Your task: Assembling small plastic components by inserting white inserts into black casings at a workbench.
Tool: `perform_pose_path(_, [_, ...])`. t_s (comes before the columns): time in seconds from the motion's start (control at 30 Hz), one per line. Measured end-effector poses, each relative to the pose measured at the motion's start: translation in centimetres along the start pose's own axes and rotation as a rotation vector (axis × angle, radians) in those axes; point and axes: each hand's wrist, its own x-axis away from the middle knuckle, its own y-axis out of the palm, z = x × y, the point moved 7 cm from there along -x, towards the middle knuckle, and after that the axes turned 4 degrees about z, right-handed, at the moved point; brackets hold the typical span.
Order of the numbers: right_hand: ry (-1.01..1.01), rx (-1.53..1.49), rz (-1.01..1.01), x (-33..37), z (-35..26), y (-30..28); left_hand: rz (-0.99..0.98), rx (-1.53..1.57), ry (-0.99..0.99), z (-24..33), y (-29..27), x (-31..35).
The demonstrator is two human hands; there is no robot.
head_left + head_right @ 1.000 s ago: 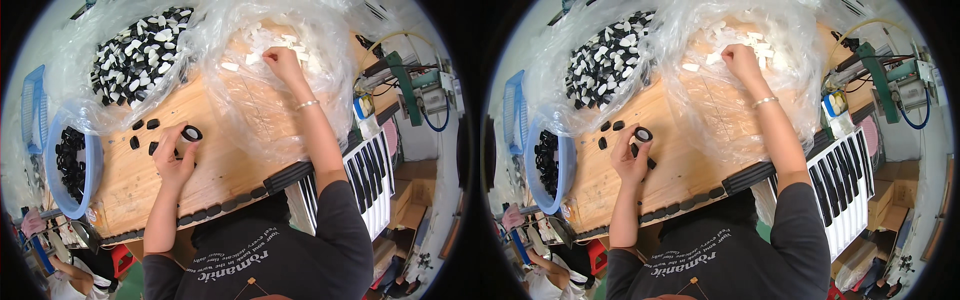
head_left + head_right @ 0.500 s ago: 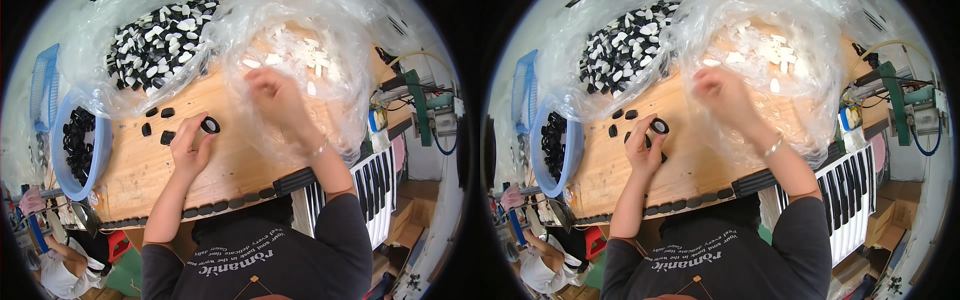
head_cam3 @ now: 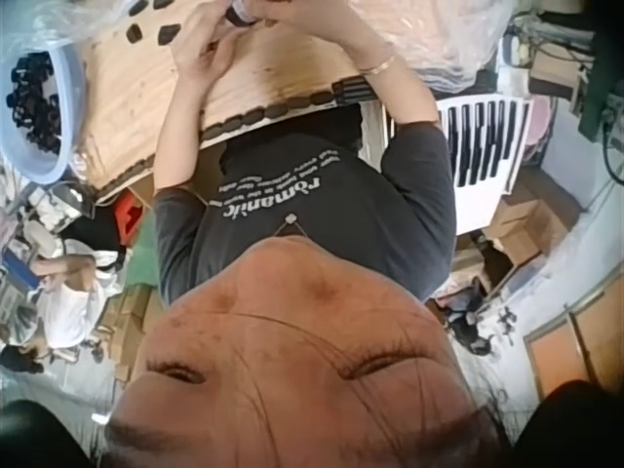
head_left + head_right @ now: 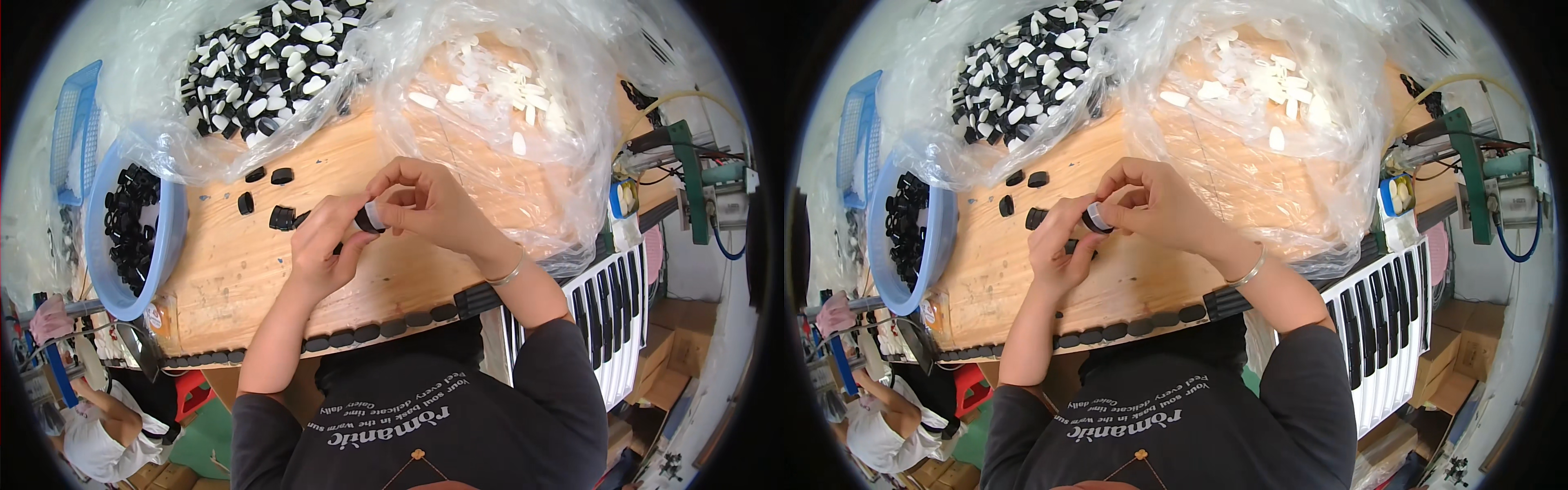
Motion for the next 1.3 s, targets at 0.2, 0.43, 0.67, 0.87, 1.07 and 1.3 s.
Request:
perform_pose_path(0.2, [-0.052, 0.083, 0.057, 0.4, 0.8, 0.2, -0.019, 0.007, -0.024, 0.0, -0.3, 0.0])
perform_pose_path(0.43, [-0.267, 0.425, 0.202, 1.3, -1.4, 0.7, -0.009, -0.094, 0.032, 0.5, -0.3, -0.1])
perform_pose_path(0.67, [0.113, 0.011, -0.078, 0.0, 1.0, 0.7, -0.049, 0.027, 0.042, 0.4, -0.2, 0.1])
perform_pose_path(0.87, [0.113, 0.015, -0.120, -0.8, 2.7, 0.7, -0.079, -0.039, 0.143, 0.3, 0.3, 0.4])
perform_pose_path(1.07, [0.007, 0.067, -0.017, -1.2, 2.8, 0.2, -0.068, -0.090, 0.000, -1.3, 0.4, 0.4])
perform_pose_path(1.3, [0.097, 0.209, -0.045, -3.8, 0.0, -0.6, 0.189, 0.378, -0.576, -6.8, -3.2, 1.7])
